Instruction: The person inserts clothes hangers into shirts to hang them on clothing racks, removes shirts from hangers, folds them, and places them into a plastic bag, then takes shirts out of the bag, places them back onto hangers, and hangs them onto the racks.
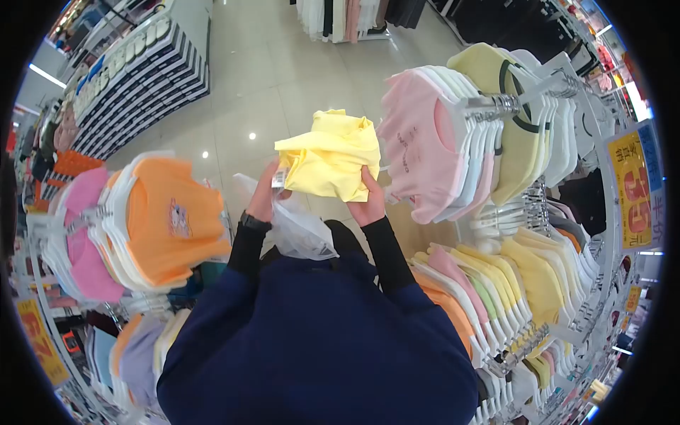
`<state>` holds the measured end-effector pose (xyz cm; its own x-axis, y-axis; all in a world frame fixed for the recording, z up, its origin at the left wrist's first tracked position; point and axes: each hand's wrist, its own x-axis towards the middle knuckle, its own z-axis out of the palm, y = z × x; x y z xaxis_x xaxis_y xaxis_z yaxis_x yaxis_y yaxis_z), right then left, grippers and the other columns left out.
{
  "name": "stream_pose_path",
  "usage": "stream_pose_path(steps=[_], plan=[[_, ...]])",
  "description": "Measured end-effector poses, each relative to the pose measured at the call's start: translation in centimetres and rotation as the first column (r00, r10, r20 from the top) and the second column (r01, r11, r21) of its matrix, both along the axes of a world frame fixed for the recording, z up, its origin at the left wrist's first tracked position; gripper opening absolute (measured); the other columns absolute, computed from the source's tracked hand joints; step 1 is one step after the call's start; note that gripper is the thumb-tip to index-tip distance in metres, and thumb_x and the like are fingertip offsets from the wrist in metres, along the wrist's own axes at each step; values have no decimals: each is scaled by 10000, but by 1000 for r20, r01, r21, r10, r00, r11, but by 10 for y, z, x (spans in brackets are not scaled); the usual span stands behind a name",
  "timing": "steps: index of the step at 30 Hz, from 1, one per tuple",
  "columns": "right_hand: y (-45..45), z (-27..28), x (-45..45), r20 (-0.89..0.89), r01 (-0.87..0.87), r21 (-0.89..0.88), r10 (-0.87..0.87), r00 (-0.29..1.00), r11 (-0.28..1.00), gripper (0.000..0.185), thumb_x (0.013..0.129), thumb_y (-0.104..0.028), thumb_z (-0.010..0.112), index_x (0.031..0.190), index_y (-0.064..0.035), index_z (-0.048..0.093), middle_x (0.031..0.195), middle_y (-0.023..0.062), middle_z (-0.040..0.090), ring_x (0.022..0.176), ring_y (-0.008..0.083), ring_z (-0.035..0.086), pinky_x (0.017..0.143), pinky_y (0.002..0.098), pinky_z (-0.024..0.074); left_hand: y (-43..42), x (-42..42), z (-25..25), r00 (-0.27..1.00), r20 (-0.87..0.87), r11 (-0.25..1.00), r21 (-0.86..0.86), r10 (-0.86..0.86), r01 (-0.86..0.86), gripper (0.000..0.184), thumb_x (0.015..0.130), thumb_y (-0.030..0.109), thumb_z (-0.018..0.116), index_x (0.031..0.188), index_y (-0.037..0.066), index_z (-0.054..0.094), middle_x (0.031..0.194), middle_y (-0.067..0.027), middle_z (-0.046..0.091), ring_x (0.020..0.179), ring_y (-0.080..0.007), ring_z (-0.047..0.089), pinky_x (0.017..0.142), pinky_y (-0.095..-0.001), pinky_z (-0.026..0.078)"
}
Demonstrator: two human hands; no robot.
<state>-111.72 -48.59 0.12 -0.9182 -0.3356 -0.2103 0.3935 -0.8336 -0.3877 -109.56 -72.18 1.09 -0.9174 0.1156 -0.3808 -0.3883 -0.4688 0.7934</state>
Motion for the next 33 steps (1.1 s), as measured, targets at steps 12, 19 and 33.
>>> stream_pose_path(steps=[12,19,33], plan=[[-39,-62,-208,87,14,-131,-3,996,991,547,1016,-483,382,1342,-52,470,1212,91,608,1091,192,609,929,356,504,44,-252,-18,839,-290,786,-572,-460,233,242,938,199,594,991,-23,672,773,-15,662,684,-67,576,615,-258,466],[-25,-49,-323,-186,80,822,133,973,564,422,982,-304,573,1300,-37,500,1118,31,595,1018,102,575,853,272,494,60,-421,-34,890,-205,854,-430,-408,292,242,913,194,619,960,-33,689,725,5,632,650,-56,528,585,-252,433],[96,-28,-530,25,738,-2,-737,675,675,324,1002,-313,500,1171,-40,542,1001,67,634,860,190,659,706,339,566,141,-693,10,508,-323,594,-561,-798,577,198,938,171,612,1104,69,647,786,66,520,682,-40,500,622,-208,407]])
